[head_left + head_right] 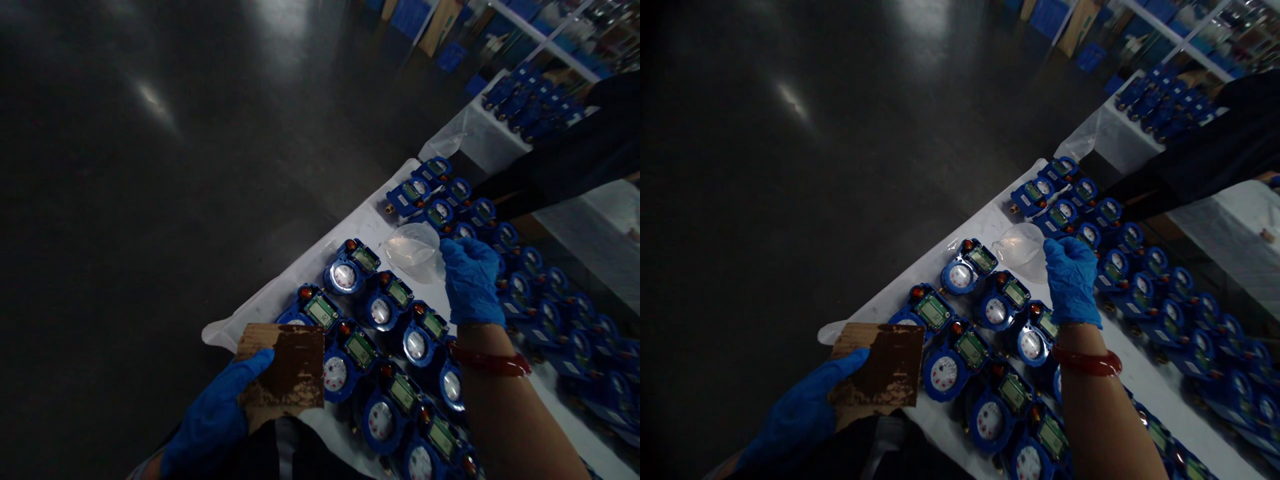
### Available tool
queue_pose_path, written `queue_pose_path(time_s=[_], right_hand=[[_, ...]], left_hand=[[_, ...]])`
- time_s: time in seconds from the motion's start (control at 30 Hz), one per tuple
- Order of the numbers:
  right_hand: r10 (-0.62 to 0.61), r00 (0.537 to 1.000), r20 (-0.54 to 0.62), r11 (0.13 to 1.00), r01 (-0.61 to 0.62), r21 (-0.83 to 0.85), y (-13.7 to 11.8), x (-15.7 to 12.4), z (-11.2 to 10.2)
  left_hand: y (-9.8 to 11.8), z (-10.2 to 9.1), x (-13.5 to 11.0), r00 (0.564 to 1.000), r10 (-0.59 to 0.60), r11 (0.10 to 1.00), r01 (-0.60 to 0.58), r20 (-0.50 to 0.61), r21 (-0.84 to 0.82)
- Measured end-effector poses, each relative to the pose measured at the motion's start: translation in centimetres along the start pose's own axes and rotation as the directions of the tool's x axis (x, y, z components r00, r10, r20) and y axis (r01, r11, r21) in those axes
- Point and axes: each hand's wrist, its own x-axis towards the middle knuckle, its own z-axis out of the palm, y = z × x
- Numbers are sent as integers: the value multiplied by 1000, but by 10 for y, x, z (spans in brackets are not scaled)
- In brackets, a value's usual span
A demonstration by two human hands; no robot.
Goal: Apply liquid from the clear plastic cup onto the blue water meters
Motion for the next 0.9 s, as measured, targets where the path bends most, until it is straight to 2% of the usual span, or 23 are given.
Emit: queue_pose_path(time_s=[0.2,0.33,0.4,0.6,0.9], right_hand=[[-4,1000,4,1000,4,12,3,3,-1],[-9,1000,6,1000,9,11,5,4,-1],[-23,1000,10,1000,23,9,5,4,-2],[-57,996,69,998,56,19,3,1,-4],[-72,995,64,997,74,-37,3,2,-5]], left_hand=[[-2,-5,3,999,37,997,-37,2,66],[-9,-6,4,997,65,994,-68,34,84],[-15,-7,4,998,68,994,-69,16,85],[-22,-9,6,991,128,984,-132,43,122],[-7,-4,-1,1000,18,1000,-18,-5,17]])
